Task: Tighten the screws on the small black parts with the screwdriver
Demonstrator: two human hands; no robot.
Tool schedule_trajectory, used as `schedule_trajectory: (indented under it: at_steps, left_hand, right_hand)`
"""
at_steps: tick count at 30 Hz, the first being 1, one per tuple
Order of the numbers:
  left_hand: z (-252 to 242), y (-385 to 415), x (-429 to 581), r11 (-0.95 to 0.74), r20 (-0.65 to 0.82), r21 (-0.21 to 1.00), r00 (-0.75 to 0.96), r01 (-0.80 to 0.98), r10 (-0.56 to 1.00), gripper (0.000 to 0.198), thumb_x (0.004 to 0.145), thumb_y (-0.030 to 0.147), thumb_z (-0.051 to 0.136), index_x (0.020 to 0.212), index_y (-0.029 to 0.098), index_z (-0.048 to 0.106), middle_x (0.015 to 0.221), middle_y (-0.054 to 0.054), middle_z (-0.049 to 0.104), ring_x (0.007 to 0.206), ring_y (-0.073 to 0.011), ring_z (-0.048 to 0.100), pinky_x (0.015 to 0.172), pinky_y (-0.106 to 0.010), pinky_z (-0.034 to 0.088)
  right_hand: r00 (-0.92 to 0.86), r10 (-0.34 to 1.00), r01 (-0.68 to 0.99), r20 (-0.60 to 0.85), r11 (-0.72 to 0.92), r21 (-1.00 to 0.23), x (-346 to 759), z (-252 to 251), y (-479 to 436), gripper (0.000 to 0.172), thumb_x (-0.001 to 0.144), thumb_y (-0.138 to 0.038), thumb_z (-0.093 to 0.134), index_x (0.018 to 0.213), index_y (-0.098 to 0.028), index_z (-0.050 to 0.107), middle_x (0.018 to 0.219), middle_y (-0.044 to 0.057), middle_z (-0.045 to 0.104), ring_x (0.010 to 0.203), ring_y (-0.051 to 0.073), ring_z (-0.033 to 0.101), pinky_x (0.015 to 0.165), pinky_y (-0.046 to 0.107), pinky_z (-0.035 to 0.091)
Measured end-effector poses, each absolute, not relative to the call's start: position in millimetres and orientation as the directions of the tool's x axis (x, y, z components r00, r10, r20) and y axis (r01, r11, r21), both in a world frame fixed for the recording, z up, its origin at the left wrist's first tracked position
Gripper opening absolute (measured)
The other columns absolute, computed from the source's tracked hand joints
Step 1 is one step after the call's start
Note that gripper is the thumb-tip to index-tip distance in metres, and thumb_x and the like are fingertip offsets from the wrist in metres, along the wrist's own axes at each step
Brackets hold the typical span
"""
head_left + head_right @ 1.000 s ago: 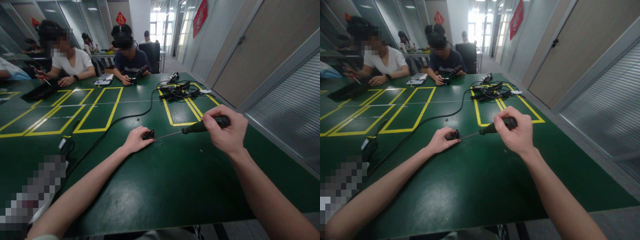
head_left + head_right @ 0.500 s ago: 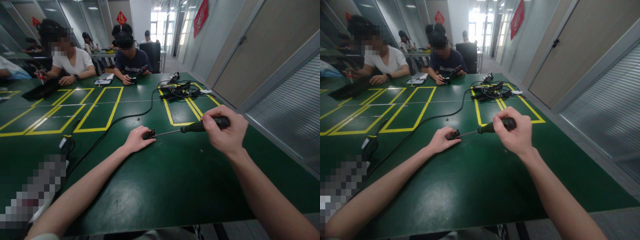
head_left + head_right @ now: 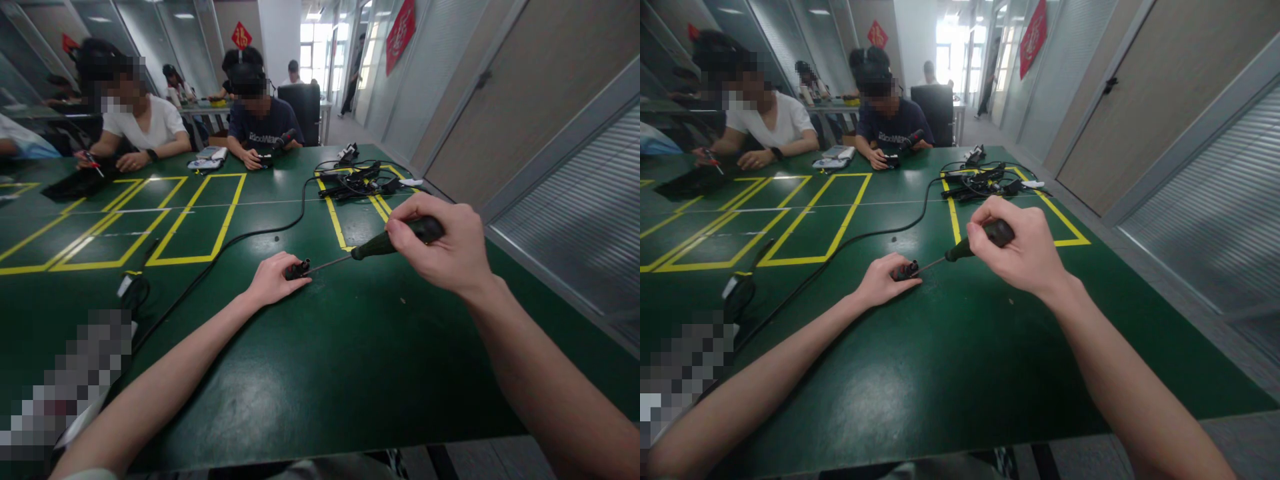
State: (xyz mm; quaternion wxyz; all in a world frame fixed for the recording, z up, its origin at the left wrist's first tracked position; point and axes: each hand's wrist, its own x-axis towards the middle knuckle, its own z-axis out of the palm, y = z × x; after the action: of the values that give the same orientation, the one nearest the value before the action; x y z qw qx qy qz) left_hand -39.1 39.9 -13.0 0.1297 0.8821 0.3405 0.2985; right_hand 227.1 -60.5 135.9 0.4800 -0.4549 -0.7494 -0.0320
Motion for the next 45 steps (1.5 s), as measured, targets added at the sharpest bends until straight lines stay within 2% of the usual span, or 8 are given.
schedule_trajectory:
  at_steps: [14, 22, 25, 29, 36, 39, 41, 45]
  left_hand:
    - [-12.7, 36.0, -39.4, -0.779, 0.454, 0.396, 0.634, 0.485, 0.626, 0.038, 0.09, 0.052, 0.075, 0.109, 0.019, 0.078, 0.089, -0.007, 0.076, 0.08, -0.0211, 0.069, 0.07, -0.031, 0.055]
    - [-17.3, 36.4, -41.7, -0.797, 0.469, 0.37, 0.645, 0.477, 0.604, 0.043, 0.094, 0.056, 0.069, 0.116, 0.02, 0.078, 0.098, -0.008, 0.079, 0.081, -0.02, 0.073, 0.071, -0.03, 0.057]
    - [-17.5, 35.6, -42.5, -0.797, 0.463, 0.368, 0.649, 0.479, 0.604, 0.042, 0.094, 0.055, 0.068, 0.117, 0.021, 0.078, 0.1, -0.008, 0.08, 0.079, -0.0192, 0.073, 0.07, -0.028, 0.055]
    - [-17.5, 35.0, -42.6, -0.8, 0.465, 0.354, 0.651, 0.485, 0.6, 0.041, 0.095, 0.053, 0.069, 0.116, 0.02, 0.078, 0.099, -0.008, 0.079, 0.078, -0.019, 0.073, 0.069, -0.028, 0.054]
    - [-15.5, 34.0, -42.8, -0.806, 0.473, 0.333, 0.652, 0.49, 0.592, 0.041, 0.097, 0.054, 0.066, 0.117, 0.02, 0.077, 0.1, -0.008, 0.079, 0.076, -0.0179, 0.072, 0.068, -0.027, 0.053]
    - [-15.1, 33.7, -42.8, -0.806, 0.477, 0.327, 0.65, 0.493, 0.592, 0.041, 0.097, 0.054, 0.066, 0.116, 0.019, 0.077, 0.099, -0.008, 0.079, 0.074, -0.0173, 0.071, 0.067, -0.027, 0.053]
    - [-15.0, 33.5, -42.6, -0.808, 0.484, 0.324, 0.648, 0.492, 0.589, 0.042, 0.096, 0.054, 0.066, 0.115, 0.018, 0.077, 0.098, -0.008, 0.079, 0.073, -0.0168, 0.071, 0.066, -0.027, 0.053]
    - [-15.9, 33.4, -42.0, -0.828, 0.521, 0.312, 0.644, 0.467, 0.56, 0.041, 0.097, 0.053, 0.066, 0.113, 0.017, 0.077, 0.095, -0.008, 0.079, 0.071, -0.0163, 0.071, 0.065, -0.026, 0.053]
  right_hand:
    - [-0.232, 0.704, 0.688, 0.671, 0.607, -0.399, 239.8, 151.2, -57.7, 0.012, 0.077, -0.028, 0.062, 0.066, -0.023, 0.063, 0.054, -0.004, 0.058, 0.045, 0.009, 0.045, 0.044, 0.025, 0.031]
    - [-0.177, 0.745, 0.716, 0.643, 0.545, -0.436, 239.5, 149.9, -57.5, 0.005, 0.075, -0.027, 0.066, 0.072, -0.024, 0.062, 0.062, -0.002, 0.062, 0.053, 0.013, 0.052, 0.05, 0.027, 0.039]
    - [-0.12, 0.726, 0.738, 0.677, 0.522, -0.428, 235.8, 149.8, -60.3, 0.011, 0.075, -0.028, 0.071, 0.077, -0.024, 0.06, 0.071, -0.001, 0.065, 0.061, 0.015, 0.056, 0.056, 0.028, 0.044]
    - [-0.21, 0.729, 0.737, 0.652, 0.556, -0.384, 231.2, 152.5, -65.8, 0.015, 0.072, -0.024, 0.071, 0.081, -0.024, 0.06, 0.073, -0.002, 0.063, 0.061, 0.012, 0.054, 0.056, 0.026, 0.042]
    - [-0.158, 0.712, 0.794, 0.684, 0.503, -0.341, 228.0, 148.6, -66.1, 0.021, 0.087, -0.04, 0.068, 0.078, -0.022, 0.062, 0.063, -0.002, 0.057, 0.05, 0.01, 0.044, 0.05, 0.027, 0.032]
    - [-0.17, 0.726, 0.749, 0.667, 0.535, -0.391, 226.6, 147.9, -66.3, 0.01, 0.082, -0.032, 0.067, 0.086, -0.023, 0.064, 0.072, -0.001, 0.063, 0.059, 0.012, 0.053, 0.055, 0.027, 0.04]
    - [-0.196, 0.726, 0.723, 0.659, 0.561, -0.403, 225.9, 148.0, -67.1, 0.013, 0.078, -0.029, 0.066, 0.089, -0.022, 0.063, 0.078, 0.0, 0.065, 0.065, 0.014, 0.058, 0.06, 0.027, 0.045]
    - [-0.177, 0.733, 0.747, 0.657, 0.535, -0.396, 224.9, 148.5, -68.8, 0.019, 0.086, -0.038, 0.066, 0.08, -0.021, 0.062, 0.07, 0.0, 0.062, 0.058, 0.012, 0.053, 0.054, 0.027, 0.038]
